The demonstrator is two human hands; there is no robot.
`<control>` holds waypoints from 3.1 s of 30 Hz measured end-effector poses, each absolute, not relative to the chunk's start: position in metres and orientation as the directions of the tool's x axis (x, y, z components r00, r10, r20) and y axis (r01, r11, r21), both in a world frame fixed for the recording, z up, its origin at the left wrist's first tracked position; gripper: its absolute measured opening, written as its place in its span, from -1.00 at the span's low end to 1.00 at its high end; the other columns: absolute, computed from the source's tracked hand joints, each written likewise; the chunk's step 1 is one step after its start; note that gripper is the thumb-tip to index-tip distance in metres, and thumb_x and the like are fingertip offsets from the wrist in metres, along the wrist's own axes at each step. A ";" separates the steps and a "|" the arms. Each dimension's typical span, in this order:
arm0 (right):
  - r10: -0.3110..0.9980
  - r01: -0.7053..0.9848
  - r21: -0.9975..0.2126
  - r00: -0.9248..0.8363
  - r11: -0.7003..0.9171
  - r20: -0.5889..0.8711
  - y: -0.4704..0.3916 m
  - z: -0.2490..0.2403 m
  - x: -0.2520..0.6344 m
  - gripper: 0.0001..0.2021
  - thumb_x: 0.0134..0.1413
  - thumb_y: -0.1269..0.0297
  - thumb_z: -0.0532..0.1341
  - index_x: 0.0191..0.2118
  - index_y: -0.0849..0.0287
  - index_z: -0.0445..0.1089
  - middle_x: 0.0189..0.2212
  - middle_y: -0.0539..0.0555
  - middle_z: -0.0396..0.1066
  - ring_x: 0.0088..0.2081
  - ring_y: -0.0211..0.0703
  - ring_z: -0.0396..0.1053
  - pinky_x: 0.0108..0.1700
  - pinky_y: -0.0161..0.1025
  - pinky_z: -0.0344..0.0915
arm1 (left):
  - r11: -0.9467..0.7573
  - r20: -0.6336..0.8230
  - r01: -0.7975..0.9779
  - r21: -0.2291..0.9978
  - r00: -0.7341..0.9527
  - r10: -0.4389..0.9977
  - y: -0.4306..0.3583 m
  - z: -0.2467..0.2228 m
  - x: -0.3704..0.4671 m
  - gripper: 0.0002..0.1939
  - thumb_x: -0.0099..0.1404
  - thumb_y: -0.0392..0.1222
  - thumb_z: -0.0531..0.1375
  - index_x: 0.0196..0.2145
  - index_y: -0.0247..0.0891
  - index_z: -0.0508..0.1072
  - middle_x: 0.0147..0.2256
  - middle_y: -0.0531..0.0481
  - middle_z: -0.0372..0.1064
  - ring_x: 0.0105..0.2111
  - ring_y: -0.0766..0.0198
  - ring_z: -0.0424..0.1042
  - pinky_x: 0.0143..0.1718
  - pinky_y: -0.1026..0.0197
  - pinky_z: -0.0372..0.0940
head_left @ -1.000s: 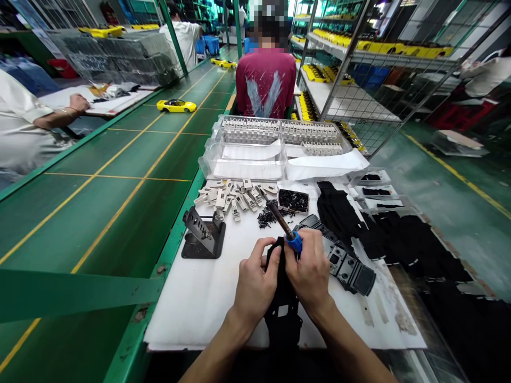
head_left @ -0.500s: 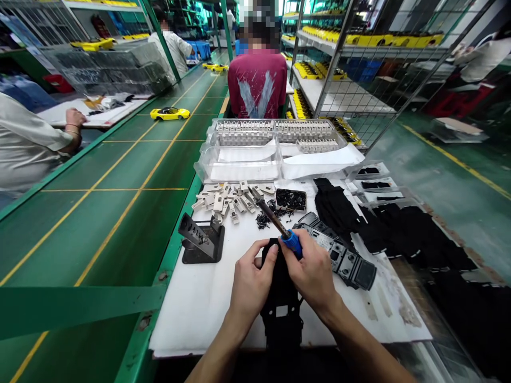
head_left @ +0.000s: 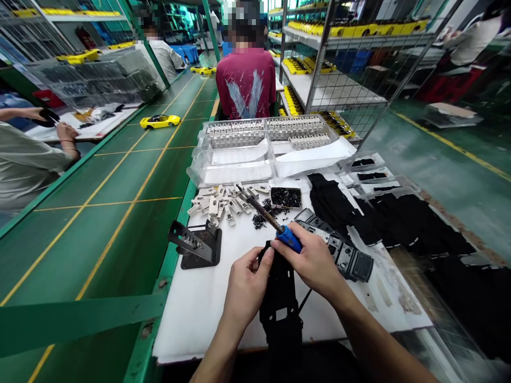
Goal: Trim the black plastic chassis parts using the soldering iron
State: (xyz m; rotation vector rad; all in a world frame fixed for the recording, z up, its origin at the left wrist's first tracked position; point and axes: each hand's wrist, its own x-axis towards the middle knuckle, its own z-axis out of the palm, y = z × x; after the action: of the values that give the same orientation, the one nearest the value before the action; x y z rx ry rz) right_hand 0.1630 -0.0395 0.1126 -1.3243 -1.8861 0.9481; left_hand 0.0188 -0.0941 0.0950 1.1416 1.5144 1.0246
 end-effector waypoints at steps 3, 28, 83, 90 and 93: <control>0.962 0.464 -0.870 -0.269 0.167 0.042 -0.038 0.106 0.166 -0.82 0.13 0.11 0.21 -0.37 0.08 0.31 -0.50 -0.09 0.35 -0.45 -0.24 0.28 -0.40 -0.34 0.14 | 0.221 -0.206 0.162 0.962 -0.105 0.973 -0.097 0.097 0.020 -0.65 0.33 0.06 0.12 -0.28 -0.31 0.46 -0.60 0.17 0.05 -0.60 0.44 -0.03 -0.62 0.36 -0.11; 0.937 0.349 -0.937 -0.336 0.033 -0.092 -0.025 0.103 0.172 -0.68 -0.11 0.04 0.38 -0.51 0.21 0.39 -0.58 -0.07 0.20 -0.49 -0.28 0.11 -0.43 -0.29 0.07 | 0.124 -0.123 0.303 0.945 -0.025 0.992 -0.105 0.103 0.012 -0.64 0.41 0.04 -0.02 -0.42 -0.22 0.33 -0.63 0.18 0.06 -0.62 0.40 0.05 -0.59 0.30 -0.08; 0.955 0.281 -0.960 -0.286 0.003 -0.081 -0.034 0.100 0.169 -0.67 -0.06 -0.02 0.32 -0.42 0.17 0.36 -0.56 -0.06 0.20 -0.50 -0.27 0.11 -0.45 -0.30 0.10 | 0.151 -0.129 0.343 0.927 -0.086 0.988 -0.100 0.110 0.019 -0.66 0.39 0.05 0.03 -0.37 -0.23 0.41 -0.61 0.16 0.16 -0.61 0.39 0.11 -0.56 0.30 -0.01; 0.956 0.294 -0.955 -0.286 0.025 -0.064 -0.038 0.108 0.172 -0.69 -0.01 0.00 0.30 -0.43 0.17 0.35 -0.56 -0.06 0.19 -0.49 -0.26 0.11 -0.44 -0.30 0.10 | 0.163 -0.147 0.301 0.940 -0.076 0.986 -0.100 0.106 0.019 -0.64 0.38 0.07 0.03 -0.38 -0.24 0.40 -0.60 0.17 0.05 -0.59 0.38 0.03 -0.58 0.29 -0.07; 0.951 0.329 -0.942 -0.308 0.073 -0.034 -0.039 0.108 0.170 -0.70 0.06 0.02 0.26 -0.42 0.17 0.35 -0.53 -0.06 0.22 -0.47 -0.26 0.14 -0.41 -0.31 0.13 | 0.161 -0.143 0.325 0.932 -0.079 0.987 -0.100 0.105 0.019 -0.66 0.39 0.05 0.03 -0.32 -0.23 0.43 -0.59 0.16 0.08 -0.57 0.37 0.05 -0.56 0.29 -0.04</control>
State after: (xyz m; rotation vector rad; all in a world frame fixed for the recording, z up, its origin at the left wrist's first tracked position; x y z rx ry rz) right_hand 0.1703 -0.0388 0.1079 -1.2789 -1.7151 1.2418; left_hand 0.0187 -0.0999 0.1055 1.3026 1.5629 0.9524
